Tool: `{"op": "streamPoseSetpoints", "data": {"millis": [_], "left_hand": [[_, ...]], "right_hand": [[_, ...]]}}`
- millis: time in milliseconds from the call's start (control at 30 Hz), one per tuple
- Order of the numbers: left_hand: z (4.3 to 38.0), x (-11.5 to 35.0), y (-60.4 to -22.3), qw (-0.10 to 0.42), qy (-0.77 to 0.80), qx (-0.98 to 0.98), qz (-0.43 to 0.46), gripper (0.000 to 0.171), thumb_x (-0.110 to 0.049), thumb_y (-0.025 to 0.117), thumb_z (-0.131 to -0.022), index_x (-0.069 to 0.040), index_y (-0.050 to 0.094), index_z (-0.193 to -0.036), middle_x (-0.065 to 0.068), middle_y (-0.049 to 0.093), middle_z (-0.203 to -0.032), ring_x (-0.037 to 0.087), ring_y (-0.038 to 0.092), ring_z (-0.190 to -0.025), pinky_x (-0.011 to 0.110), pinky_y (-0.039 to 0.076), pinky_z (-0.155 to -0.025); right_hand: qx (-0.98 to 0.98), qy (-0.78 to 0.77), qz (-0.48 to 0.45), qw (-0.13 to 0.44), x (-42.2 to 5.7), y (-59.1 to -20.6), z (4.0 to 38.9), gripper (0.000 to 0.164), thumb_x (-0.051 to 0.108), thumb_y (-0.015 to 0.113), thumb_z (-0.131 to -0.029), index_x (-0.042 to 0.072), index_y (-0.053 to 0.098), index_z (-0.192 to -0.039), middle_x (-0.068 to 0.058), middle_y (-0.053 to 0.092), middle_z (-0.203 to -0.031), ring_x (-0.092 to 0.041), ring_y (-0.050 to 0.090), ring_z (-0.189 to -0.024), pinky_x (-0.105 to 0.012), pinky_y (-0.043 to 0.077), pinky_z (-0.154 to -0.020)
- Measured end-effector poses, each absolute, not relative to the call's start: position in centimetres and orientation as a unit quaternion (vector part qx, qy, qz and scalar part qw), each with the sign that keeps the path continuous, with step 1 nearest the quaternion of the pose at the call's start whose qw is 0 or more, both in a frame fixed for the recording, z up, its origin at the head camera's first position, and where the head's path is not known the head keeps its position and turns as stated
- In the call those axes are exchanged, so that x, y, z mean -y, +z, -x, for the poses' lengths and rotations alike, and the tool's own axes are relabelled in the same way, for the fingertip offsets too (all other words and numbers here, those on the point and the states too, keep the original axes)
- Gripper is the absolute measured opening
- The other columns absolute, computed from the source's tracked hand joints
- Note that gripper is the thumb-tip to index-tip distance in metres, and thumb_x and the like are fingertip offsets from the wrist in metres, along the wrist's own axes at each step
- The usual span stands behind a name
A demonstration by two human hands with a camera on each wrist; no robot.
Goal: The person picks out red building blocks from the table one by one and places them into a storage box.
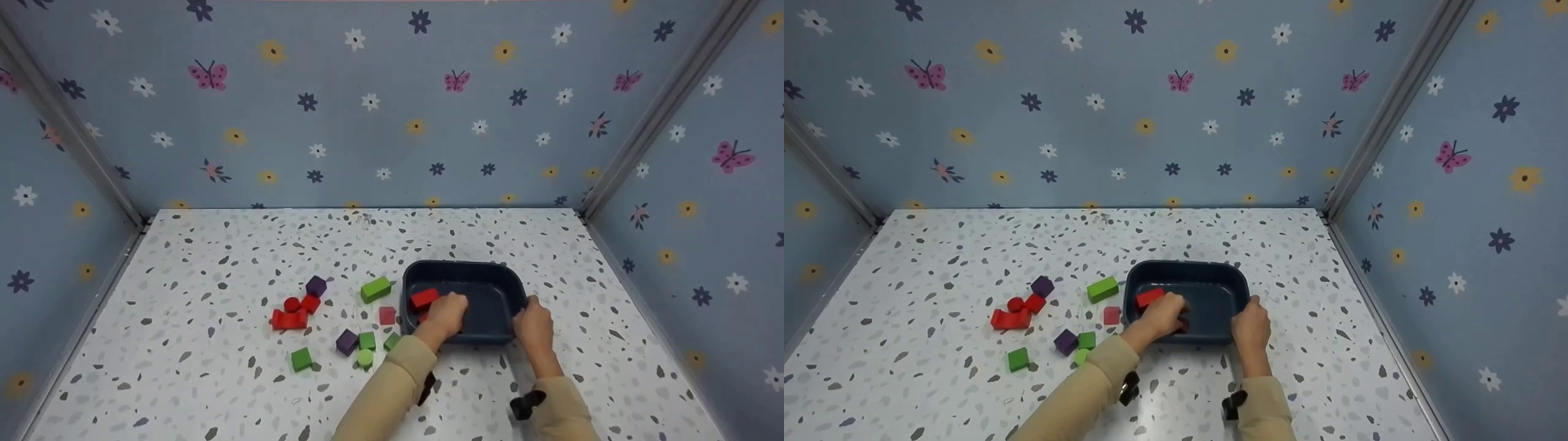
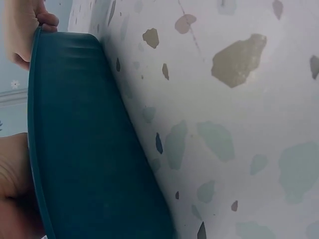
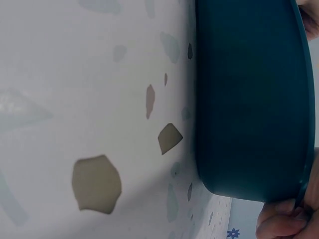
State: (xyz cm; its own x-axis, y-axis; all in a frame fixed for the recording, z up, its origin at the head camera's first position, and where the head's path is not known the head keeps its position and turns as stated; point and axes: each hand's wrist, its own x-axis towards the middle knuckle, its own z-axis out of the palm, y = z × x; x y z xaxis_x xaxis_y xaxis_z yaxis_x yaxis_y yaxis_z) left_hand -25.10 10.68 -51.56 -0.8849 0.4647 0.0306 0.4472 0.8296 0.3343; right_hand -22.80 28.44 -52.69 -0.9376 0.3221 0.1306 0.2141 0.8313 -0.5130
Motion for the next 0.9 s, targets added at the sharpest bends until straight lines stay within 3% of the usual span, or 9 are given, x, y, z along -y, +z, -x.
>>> {"op": "streamPoseSetpoints", "data": {"millis": [167, 367, 600, 900], "left_hand": [[25.1, -10.4, -51.1, 0.010, 0.180, -0.952, -0.247, 0.011, -0.011, 0.068, -0.076, -0.011, 0.068, -0.087, 0.004, 0.063, -0.086, 0.018, 0.059, -0.076, 0.029, 0.047, -0.062], [25.1, -9.6, -50.2, 0.009, 0.189, -0.951, -0.243, 0.010, -0.016, 0.065, -0.079, -0.007, 0.063, -0.082, 0.005, 0.062, -0.083, 0.019, 0.059, -0.077, 0.031, 0.048, -0.063], [25.3, -8.5, -50.2, -0.067, 0.189, -0.952, -0.232, 0.014, -0.020, 0.065, -0.079, -0.007, 0.060, -0.079, 0.006, 0.061, -0.080, 0.020, 0.059, -0.075, 0.033, 0.048, -0.060], [24.4, -6.0, -48.3, -0.104, 0.187, -0.957, -0.197, 0.015, -0.017, 0.066, -0.077, -0.005, 0.062, -0.085, 0.007, 0.060, -0.079, 0.021, 0.059, -0.076, 0.033, 0.048, -0.064]], "right_hand": [[0.952, 0.256, 0.136, 0.102, -28.3, -52.6, 22.8, 0.029, -0.001, 0.043, -0.081, -0.011, 0.047, -0.108, -0.033, 0.055, -0.096, -0.043, 0.056, -0.084, -0.050, 0.043, -0.067], [0.952, 0.251, 0.145, 0.100, -28.2, -52.5, 22.9, 0.028, 0.000, 0.044, -0.082, -0.010, 0.048, -0.108, -0.033, 0.055, -0.096, -0.042, 0.056, -0.083, -0.050, 0.043, -0.067], [0.950, 0.260, 0.149, 0.093, -28.3, -52.6, 22.9, 0.027, 0.000, 0.045, -0.081, -0.010, 0.048, -0.106, -0.032, 0.056, -0.096, -0.042, 0.056, -0.085, -0.049, 0.043, -0.069], [0.952, 0.257, 0.140, 0.092, -28.4, -52.6, 22.8, 0.027, -0.001, 0.043, -0.082, -0.011, 0.048, -0.106, -0.033, 0.056, -0.095, -0.042, 0.056, -0.083, -0.050, 0.043, -0.067]]}}
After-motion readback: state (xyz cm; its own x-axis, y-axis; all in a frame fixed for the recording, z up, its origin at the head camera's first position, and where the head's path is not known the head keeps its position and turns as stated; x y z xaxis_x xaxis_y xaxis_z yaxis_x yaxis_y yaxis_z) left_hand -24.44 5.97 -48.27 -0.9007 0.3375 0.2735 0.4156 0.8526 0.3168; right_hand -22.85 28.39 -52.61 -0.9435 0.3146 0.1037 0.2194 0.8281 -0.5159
